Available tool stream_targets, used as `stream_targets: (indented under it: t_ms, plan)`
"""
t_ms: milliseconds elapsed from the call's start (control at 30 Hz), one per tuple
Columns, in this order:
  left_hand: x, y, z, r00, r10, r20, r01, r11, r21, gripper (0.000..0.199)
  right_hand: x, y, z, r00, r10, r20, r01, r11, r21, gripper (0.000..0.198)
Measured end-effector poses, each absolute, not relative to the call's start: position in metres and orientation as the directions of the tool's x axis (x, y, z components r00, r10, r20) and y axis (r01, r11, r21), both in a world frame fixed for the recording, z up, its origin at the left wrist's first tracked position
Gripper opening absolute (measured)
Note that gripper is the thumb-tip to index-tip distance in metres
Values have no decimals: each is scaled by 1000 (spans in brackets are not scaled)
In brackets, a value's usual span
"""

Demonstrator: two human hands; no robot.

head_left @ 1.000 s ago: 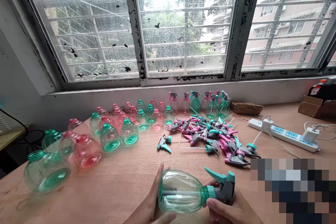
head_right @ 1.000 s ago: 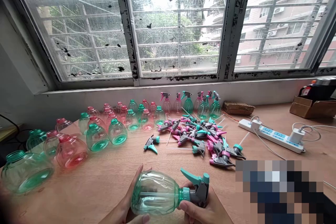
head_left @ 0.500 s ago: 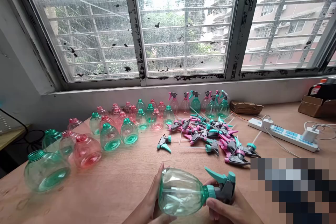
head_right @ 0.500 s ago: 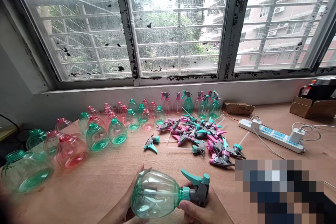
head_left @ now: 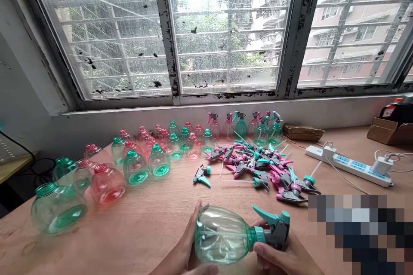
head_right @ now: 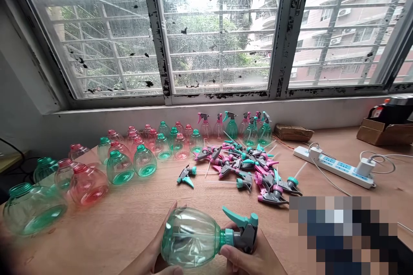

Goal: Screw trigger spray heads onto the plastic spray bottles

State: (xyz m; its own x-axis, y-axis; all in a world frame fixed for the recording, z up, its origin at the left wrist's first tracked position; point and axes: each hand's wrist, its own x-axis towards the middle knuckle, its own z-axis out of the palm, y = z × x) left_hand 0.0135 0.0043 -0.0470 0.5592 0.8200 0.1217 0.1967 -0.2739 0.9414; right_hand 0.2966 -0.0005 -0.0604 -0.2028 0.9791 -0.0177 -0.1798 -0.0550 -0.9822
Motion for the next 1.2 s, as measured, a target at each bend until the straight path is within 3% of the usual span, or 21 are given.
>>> stream_targets:
  t_ms: [633, 833, 1200]
  plan:
    - [22, 0, -34, 553, 829, 83, 155, -200, 967, 103, 295, -1, -59, -220, 976, 2, -248, -54, -967, 52]
    - [22, -1, -25, 604, 795, 54, 59, -112, 992, 120, 294, -1, -61, -216, 976, -5, -259, -62, -964, 54]
    - [19, -1, -30, 540, 840, 59, 253, -229, 940, 104, 297, -1, -60, -197, 980, 7, -230, -39, -972, 51]
